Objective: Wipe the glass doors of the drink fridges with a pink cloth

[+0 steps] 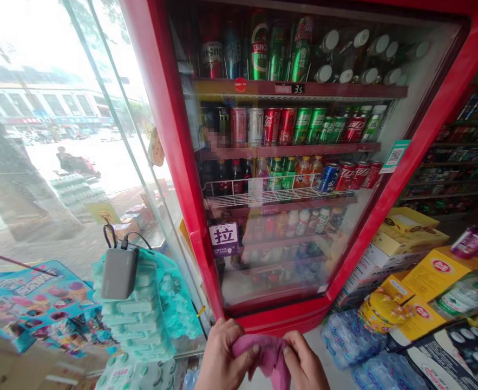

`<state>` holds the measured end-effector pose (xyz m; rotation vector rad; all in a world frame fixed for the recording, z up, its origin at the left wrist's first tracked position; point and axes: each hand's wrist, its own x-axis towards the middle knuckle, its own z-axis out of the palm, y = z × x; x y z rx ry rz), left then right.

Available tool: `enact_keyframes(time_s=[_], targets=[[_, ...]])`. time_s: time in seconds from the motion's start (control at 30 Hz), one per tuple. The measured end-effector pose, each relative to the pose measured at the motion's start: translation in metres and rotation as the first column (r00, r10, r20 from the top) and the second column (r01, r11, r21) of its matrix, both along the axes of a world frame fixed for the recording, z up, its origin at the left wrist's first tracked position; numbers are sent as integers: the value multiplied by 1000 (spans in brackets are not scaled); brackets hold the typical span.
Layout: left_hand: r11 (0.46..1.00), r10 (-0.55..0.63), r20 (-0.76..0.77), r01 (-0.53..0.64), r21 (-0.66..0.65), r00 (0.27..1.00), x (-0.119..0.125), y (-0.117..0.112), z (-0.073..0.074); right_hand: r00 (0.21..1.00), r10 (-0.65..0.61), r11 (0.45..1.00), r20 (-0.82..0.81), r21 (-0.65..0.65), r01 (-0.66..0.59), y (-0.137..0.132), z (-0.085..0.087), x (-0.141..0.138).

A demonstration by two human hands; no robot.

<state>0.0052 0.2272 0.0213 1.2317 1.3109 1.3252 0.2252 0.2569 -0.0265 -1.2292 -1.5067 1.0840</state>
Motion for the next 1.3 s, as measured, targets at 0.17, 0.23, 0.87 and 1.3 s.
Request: enact_keyframes(time_s=[0.17, 0.23, 0.87, 1.3], targets=[[989, -28, 277, 66, -130, 960, 5, 6, 22, 956, 262, 963, -130, -26, -268, -8, 27, -16], [979, -22, 374, 97, -182, 927, 2, 12, 17, 960, 280, 960, -20, -8, -281, -4, 30, -21], [834, 95, 581, 254, -490, 809, -83, 29, -52, 783, 560, 645, -272, -449, -618, 21, -2, 59], [883, 25, 331, 134, -451, 943, -62, 25, -57, 908, -3, 879, -419, -434, -198, 17, -7, 29]])
